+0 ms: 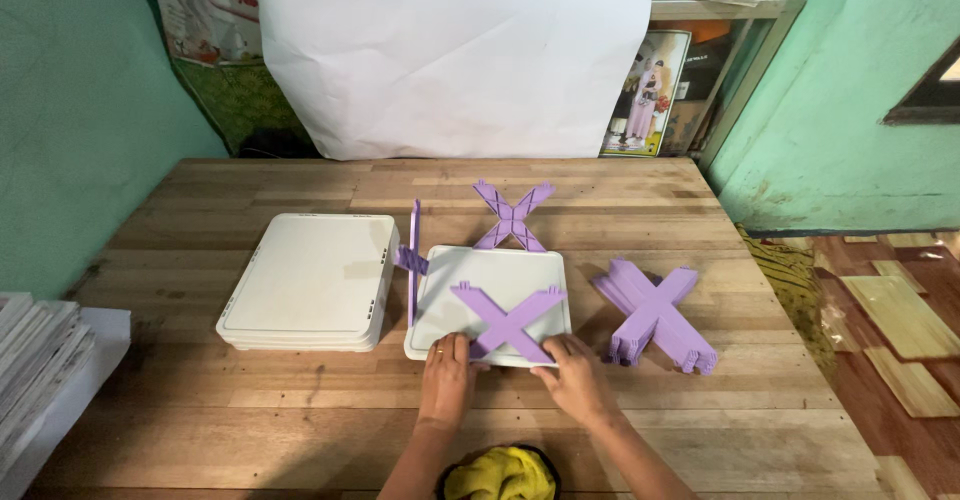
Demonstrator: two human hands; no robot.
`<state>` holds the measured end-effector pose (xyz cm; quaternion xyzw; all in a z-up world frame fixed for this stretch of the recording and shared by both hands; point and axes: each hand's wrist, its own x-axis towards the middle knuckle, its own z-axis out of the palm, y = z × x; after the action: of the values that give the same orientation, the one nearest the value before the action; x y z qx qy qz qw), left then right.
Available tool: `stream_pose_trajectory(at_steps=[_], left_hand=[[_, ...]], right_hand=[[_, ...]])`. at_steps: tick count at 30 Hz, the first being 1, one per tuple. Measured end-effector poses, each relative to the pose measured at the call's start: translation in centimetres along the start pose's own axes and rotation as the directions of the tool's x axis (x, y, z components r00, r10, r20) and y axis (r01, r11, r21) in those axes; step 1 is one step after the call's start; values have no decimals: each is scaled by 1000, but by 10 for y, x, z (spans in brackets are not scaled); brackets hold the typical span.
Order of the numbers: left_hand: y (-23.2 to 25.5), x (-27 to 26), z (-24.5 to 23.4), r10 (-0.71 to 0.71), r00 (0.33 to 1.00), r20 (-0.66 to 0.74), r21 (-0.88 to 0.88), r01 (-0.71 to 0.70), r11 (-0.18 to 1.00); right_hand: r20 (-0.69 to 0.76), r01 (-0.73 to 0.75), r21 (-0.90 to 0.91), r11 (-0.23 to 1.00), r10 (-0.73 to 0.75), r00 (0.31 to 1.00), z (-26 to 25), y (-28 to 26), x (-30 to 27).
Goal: The person assembles a multi-tiered storage rack by inserting purple X-shaped plastic supports between white square trays. They place supports, add trays, and repeat the process to build a three-tier structure on a wooden table.
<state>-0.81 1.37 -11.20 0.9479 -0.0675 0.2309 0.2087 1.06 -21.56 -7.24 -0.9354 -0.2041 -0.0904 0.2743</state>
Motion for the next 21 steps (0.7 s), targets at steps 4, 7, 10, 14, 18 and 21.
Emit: stream_pose_trajectory(at_steps=[4,7,10,14,18,21], left_hand=[[-1,0,-4,-58,993,101,-2,59,998],[1,1,-8,-44,997,68,-2,45,999],[1,0,-13,-67,997,46,-71,70,995],[0,0,-18,-129,990,50,-137,135,981],[2,-2,-21,-152,988,42,-155,156,975],[5,-4,-24,-148,988,41,-172,153,973]], right_hand=[[-21,68,-84,994,-70,997,-1,-4,-8],[-4,74,-82,994,-75,997,1,-8,-10],[4,89,-83,993,-89,996,5,-7,-9],[5,86,-43,995,-86,996,9,1,-11],[22,72,12,997,-72,997,18,11,-14],[-70,102,66,993,-98,993,27,16,-14]])
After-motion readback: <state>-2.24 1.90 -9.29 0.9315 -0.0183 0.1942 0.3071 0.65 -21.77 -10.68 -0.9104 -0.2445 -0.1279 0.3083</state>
